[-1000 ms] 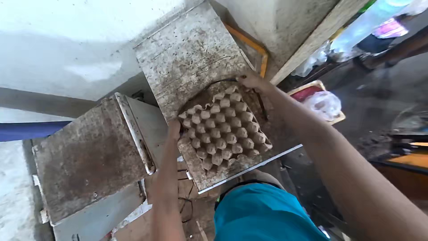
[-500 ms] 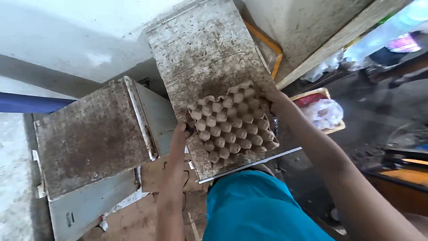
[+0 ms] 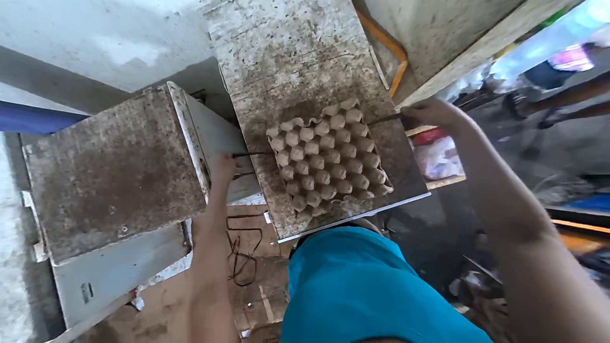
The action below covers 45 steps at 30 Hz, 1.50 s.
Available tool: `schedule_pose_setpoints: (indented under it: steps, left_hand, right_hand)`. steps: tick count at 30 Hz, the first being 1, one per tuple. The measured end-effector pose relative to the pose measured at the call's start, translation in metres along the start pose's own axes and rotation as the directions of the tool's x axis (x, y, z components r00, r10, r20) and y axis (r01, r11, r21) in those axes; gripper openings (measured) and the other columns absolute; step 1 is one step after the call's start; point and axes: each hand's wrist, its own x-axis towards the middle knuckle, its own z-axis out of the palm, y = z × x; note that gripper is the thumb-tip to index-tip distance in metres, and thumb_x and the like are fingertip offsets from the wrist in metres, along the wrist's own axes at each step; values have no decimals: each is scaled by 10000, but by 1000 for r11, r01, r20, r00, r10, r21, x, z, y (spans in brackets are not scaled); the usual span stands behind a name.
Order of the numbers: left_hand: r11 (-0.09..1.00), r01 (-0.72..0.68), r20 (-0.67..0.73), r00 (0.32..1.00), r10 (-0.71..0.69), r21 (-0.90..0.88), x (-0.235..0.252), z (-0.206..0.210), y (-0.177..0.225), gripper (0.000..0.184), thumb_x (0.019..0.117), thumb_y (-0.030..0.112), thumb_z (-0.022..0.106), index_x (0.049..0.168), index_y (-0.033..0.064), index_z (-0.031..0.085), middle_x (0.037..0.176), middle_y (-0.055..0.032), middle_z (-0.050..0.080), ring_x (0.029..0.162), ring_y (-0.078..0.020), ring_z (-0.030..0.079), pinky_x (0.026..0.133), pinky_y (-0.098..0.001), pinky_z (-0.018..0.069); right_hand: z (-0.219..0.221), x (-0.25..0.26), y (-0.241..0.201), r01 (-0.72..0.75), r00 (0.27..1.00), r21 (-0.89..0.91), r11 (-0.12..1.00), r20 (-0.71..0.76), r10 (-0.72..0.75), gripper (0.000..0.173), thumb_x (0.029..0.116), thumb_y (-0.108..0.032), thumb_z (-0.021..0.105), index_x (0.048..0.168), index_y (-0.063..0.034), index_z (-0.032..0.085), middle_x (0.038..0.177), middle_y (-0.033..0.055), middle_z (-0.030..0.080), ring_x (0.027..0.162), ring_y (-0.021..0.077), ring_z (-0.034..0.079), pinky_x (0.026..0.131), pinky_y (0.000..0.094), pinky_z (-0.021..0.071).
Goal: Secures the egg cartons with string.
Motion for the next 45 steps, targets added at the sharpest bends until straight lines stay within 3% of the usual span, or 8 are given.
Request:
schedule_pose_setpoints:
  steps: [7, 13, 17, 27, 31, 34, 39, 45]
  left_hand:
    - [825, -376, 248, 923, 294, 421, -82, -57, 68, 379, 994, 320, 690, 1163, -19, 676, 1016, -237, 695, 953, -392, 667, 887, -641, 499]
    - [651, -625, 331, 781, 530, 432, -92, 10, 177, 378, 944, 224, 708, 1262, 28, 648, 1170, -221, 679, 1105, -396, 655, 954, -636, 504]
    - [617, -632, 389, 775, 499, 469, -79, 50, 201, 465, 882, 287, 797, 1236, 22, 651, 1206, -241, 655, 1159, -422, 620, 959, -660, 486]
    - [672, -466, 317, 885, 342, 576, -73, 59, 145, 693, 886, 252, 802, 1428, -49, 491, 1307, -334, 588, 1220, -515, 571, 1000, -696, 448]
    - [689, -403, 286, 915, 285, 603, -62, 23, 123, 512, 880, 210, 803, 1271, -54, 602, 1190, -322, 639, 1152, -500, 608, 977, -692, 455]
    - [553, -610, 401, 791, 462, 567, -78, 17, 134, 391, 872, 78, 783, 1223, -24, 644, 1120, -299, 666, 1069, -496, 642, 912, -712, 488]
    - [-98, -778, 656, 447, 608, 621, -133, 44, 175, 377, 899, -40, 680, 1260, 68, 681, 1279, -163, 660, 1106, -404, 666, 905, -601, 549]
    - [-100, -672, 593, 561, 578, 734, -152, 75, 181, 288, 1027, 9, 496, 1286, -32, 613, 1321, -248, 616, 1041, -460, 678, 834, -598, 554]
  right_hand:
    - [8, -46, -86, 390, 920, 173, 904, -112, -375, 328, 1094, -262, 497, 1183, -9, 686, 952, 128, 662, 768, 153, 606, 762, 387, 543]
    - [31, -51, -144, 617, 759, 144, 773, -365, -538, 287, 1057, -144, 480, 1224, -55, 695, 1015, 133, 698, 838, 192, 660, 807, 407, 562]
    - [6, -61, -100, 493, 753, 347, 798, -630, -191, 328, 1049, -117, 461, 1308, 26, 605, 1067, 157, 668, 855, 161, 645, 797, 350, 562]
    - [-6, -14, 54, 352, 654, 848, 396, -526, 544, 332, 1027, -79, 461, 1312, 13, 604, 959, 92, 629, 734, 129, 583, 698, 314, 529]
    - [-42, -53, 24, 607, 551, 640, 471, -766, 330, 285, 1042, -80, 470, 1269, 48, 586, 932, 60, 631, 731, 94, 601, 721, 290, 554]
    - [-49, -94, -66, 743, 507, 387, 546, -858, -83, 284, 1042, -57, 490, 1285, 72, 562, 981, 85, 669, 801, 121, 670, 772, 329, 599]
    - [13, -102, -228, 863, 502, 136, 486, -131, -855, 344, 1017, -66, 578, 1358, -29, 566, 968, 101, 707, 837, 182, 707, 802, 393, 616]
    - [67, -65, -304, 813, 456, 28, 581, 589, -667, 362, 965, 62, 582, 1306, -35, 652, 1103, 129, 720, 993, 253, 670, 889, 489, 530]
